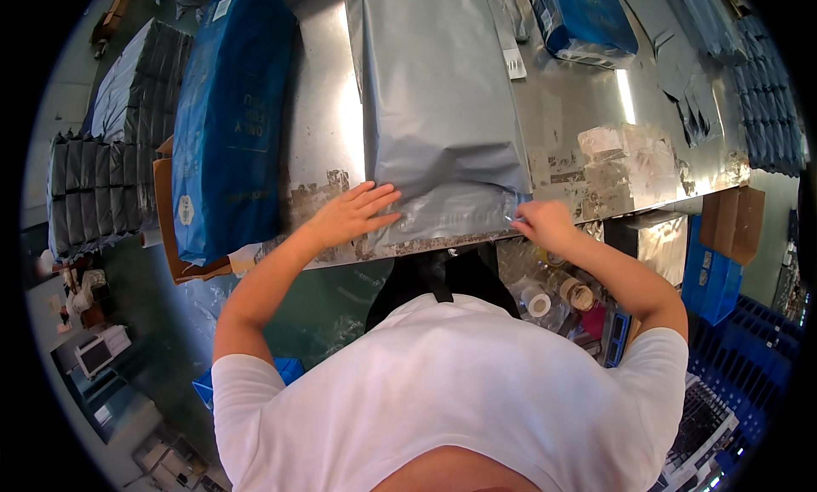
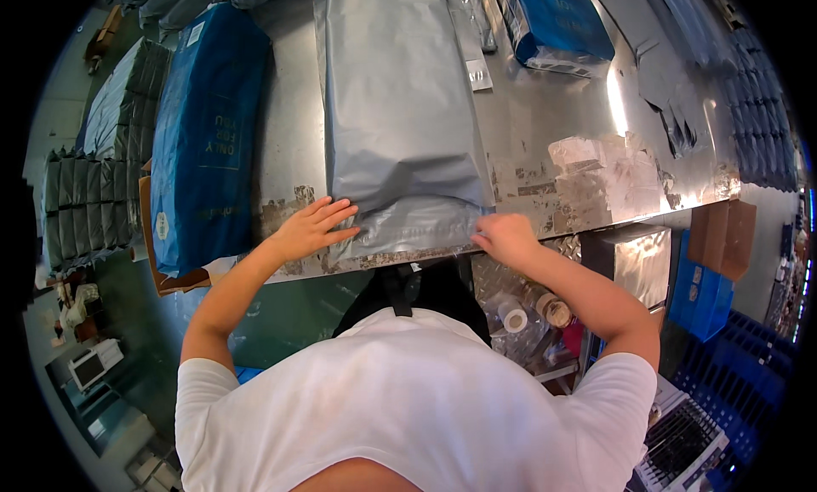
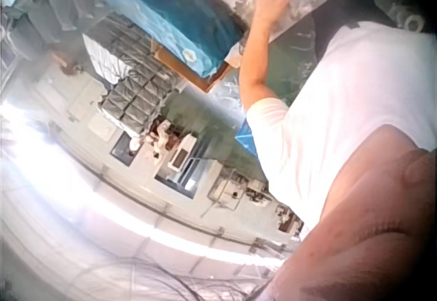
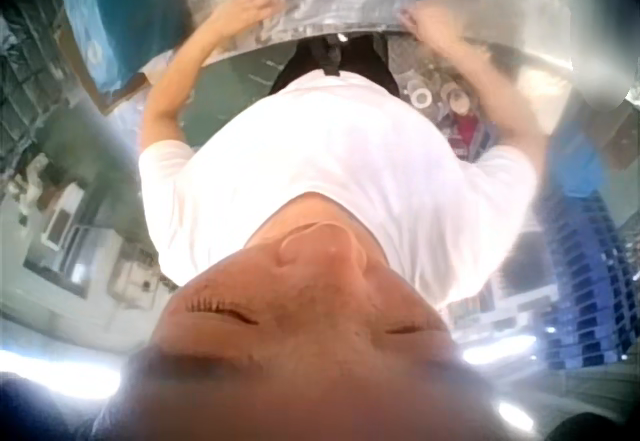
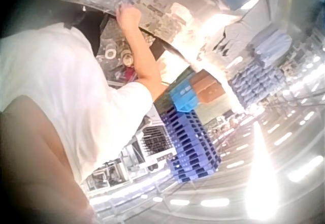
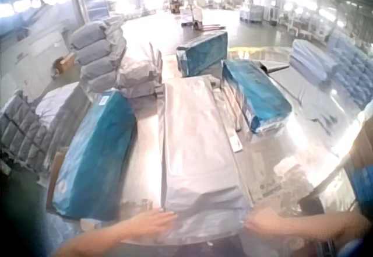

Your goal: The person places blue packages into grey poly mailers on a metal table, seals them with clear tape, and stacks the finished packages. The person repeats this process for multiple items.

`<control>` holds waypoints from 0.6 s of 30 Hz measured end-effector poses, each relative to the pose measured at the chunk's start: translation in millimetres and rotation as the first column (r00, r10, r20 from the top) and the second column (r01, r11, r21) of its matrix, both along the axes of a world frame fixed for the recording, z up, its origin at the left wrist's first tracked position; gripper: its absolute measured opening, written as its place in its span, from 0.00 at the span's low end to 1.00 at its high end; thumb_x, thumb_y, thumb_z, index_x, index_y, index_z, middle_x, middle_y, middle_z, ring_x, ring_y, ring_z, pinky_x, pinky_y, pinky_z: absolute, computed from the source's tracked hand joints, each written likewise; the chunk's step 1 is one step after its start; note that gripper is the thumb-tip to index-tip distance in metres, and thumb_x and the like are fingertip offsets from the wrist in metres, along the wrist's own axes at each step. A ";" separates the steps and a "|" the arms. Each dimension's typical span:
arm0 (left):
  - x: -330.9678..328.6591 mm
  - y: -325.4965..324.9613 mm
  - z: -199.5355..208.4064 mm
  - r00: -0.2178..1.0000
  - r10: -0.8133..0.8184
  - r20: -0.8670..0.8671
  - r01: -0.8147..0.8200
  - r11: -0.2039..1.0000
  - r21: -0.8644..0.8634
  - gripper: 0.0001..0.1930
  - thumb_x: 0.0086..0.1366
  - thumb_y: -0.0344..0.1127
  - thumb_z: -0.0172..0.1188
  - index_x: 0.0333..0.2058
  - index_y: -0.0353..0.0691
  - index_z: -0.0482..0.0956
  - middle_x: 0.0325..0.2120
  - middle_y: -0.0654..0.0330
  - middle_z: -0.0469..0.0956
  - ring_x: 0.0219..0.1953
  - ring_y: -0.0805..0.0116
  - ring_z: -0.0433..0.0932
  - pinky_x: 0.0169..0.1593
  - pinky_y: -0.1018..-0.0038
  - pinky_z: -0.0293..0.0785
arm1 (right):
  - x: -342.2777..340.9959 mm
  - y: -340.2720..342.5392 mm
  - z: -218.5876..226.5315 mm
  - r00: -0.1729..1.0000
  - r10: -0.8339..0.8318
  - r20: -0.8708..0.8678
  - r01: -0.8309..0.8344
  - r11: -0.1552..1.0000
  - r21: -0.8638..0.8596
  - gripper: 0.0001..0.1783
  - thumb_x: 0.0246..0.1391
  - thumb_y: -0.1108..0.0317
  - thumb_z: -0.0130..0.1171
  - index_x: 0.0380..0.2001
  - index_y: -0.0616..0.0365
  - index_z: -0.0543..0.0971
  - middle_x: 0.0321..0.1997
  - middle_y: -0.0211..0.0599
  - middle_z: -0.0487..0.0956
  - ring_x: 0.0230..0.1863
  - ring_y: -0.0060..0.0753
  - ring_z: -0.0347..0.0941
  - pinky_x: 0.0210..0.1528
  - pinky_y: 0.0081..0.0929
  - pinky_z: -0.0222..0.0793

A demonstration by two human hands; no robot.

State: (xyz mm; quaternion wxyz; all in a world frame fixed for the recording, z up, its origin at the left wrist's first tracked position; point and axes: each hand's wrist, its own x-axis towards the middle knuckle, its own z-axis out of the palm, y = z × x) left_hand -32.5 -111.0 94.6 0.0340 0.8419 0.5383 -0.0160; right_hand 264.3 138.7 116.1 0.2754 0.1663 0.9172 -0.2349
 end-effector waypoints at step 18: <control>58.8 39.8 -3.4 0.922 -0.010 0.387 0.060 0.991 -0.118 0.23 0.50 0.30 0.48 0.47 0.36 0.68 0.50 0.51 0.66 0.55 0.59 0.62 0.59 0.67 0.54 | -8.5 -49.9 -50.0 0.749 0.473 -0.465 -0.408 0.881 0.240 0.08 0.38 0.67 0.52 0.26 0.56 0.71 0.31 0.33 0.68 0.36 0.32 0.66 0.31 0.27 0.64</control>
